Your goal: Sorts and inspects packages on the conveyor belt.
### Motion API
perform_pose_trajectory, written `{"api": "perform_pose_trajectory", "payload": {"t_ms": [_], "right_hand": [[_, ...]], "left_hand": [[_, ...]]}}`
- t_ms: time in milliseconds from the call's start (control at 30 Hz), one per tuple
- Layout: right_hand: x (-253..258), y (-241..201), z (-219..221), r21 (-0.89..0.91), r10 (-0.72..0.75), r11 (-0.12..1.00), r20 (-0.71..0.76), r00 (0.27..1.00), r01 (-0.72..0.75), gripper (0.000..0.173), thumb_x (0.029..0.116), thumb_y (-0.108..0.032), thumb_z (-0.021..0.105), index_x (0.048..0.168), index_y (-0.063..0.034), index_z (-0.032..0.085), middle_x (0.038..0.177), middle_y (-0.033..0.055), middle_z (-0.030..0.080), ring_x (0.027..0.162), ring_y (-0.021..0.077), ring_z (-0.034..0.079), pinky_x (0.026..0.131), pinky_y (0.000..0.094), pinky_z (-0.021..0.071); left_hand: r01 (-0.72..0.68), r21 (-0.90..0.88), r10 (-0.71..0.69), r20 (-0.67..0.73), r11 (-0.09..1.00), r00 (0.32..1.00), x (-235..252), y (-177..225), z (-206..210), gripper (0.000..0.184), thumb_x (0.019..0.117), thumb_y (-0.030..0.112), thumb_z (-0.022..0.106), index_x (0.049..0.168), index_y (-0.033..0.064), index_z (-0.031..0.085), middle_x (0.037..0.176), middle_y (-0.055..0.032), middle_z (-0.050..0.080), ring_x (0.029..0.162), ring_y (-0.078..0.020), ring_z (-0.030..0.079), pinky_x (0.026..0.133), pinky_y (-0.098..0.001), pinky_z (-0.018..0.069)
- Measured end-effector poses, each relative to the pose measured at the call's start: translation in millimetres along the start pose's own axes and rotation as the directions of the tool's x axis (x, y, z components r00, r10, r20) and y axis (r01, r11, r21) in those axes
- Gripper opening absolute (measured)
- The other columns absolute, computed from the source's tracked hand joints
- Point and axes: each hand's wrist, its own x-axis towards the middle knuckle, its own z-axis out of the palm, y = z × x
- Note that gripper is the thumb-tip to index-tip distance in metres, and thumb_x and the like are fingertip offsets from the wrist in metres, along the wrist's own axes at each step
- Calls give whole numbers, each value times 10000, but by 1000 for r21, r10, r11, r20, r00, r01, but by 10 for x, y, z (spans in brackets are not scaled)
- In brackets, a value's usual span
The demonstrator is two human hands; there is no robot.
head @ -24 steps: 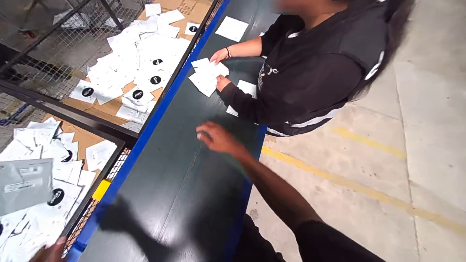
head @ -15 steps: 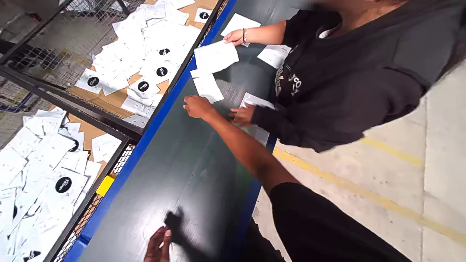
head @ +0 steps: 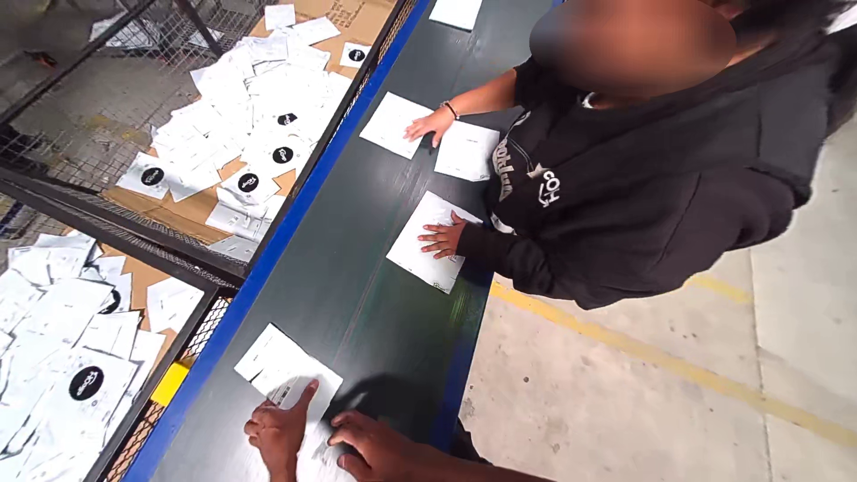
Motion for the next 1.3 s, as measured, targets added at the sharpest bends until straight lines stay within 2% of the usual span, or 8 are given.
{"api": "perform_pose_trajectory", "payload": {"t_ms": [133, 267, 400, 467, 633, 900, 1067, 1300], "right_hand": [[-1, 54, -752, 85, 93, 993, -104, 990, -84, 293, 1056, -293, 559, 1258, -109, 664, 1313, 85, 632, 1091, 165, 668, 937, 356, 588], [585, 93, -1740, -165, 47, 980, -365, 930, -114, 334, 1054, -335, 543, 1292, -133, 663, 1254, 44, 670, 1110, 128, 660, 972, 355, 575], [2051, 502, -3228, -468, 37, 759, -663, 748, -452, 506, 1063, -395, 441, 1428, -73, 576, 1474, 145, 569, 1396, 288, 515, 1177, 492, 403], [2819, 857, -3754, -379, 158, 697, -747, 646, -609, 769, 1007, -486, 490, 1543, 53, 379, 1632, 285, 297, 1549, 433, 207, 1256, 631, 110], [4287, 580, -4025, -144, -139, 989, -817, 560, 35, 541, 1056, -237, 546, 1528, 9, 447, 1603, 234, 391, 1499, 328, 378, 1246, 468, 325], [1494, -490, -1788, 158, -319, 903, -377, 870, 399, 274, 957, -126, 685, 1191, 14, 720, 1147, 100, 734, 1051, 149, 701, 943, 324, 584], [224, -288, -1490, 254, -73, 938, -524, 849, 237, 216, 993, -171, 661, 1102, 7, 715, 1074, 106, 724, 1000, 167, 698, 910, 355, 603], [-117, -291, -1843, 195, -11, 967, -609, 793, 163, 213, 1007, -146, 626, 1130, 21, 673, 1028, 99, 704, 831, 145, 677, 740, 334, 606]], "left_hand": [[-251, -543, 325, 43, 801, 945, 737, 609, -659, 704, 794, 123, 870, 1374, -49, 509, 1200, -173, 691, 1062, -239, 703, 932, -450, 606], [-267, -824, 345, -93, 500, 934, 1780, 1916, -1361, 877, 948, 460, 707, 1584, 92, 228, 1487, -143, 504, 1292, -266, 581, 1035, -477, 545], [-383, -709, 478, -73, 593, 875, 1460, 2533, -913, 858, 955, 451, 703, 1562, 28, 267, 1476, -170, 503, 1290, -248, 571, 1020, -454, 544], [-455, -585, 546, -24, 671, 837, 1015, 2485, -431, 812, 971, 446, 676, 1533, -26, 326, 1467, -211, 511, 1311, -265, 561, 1054, -444, 525], [-645, -358, 700, 35, 675, 714, 87, 1786, 615, 730, 966, 427, 666, 1480, -40, 442, 1513, -235, 473, 1401, -309, 485, 1131, -469, 459], [-897, 87, 902, -48, 433, 430, 19, 2279, 1361, 763, 989, 575, 545, 1439, -40, 524, 1428, -274, 552, 1303, -434, 544, 1060, -599, 432], [-826, 275, 859, 2, 492, 512, 196, 2767, 1524, 820, 937, 717, 482, 1355, 22, 606, 1243, -248, 615, 1135, -443, 585, 895, -604, 469], [-557, -145, 574, 265, 818, 775, 537, 2738, 882, 789, 790, 409, 836, 1338, -50, 501, 1299, -243, 596, 1223, -358, 583, 1041, -581, 457]]}}
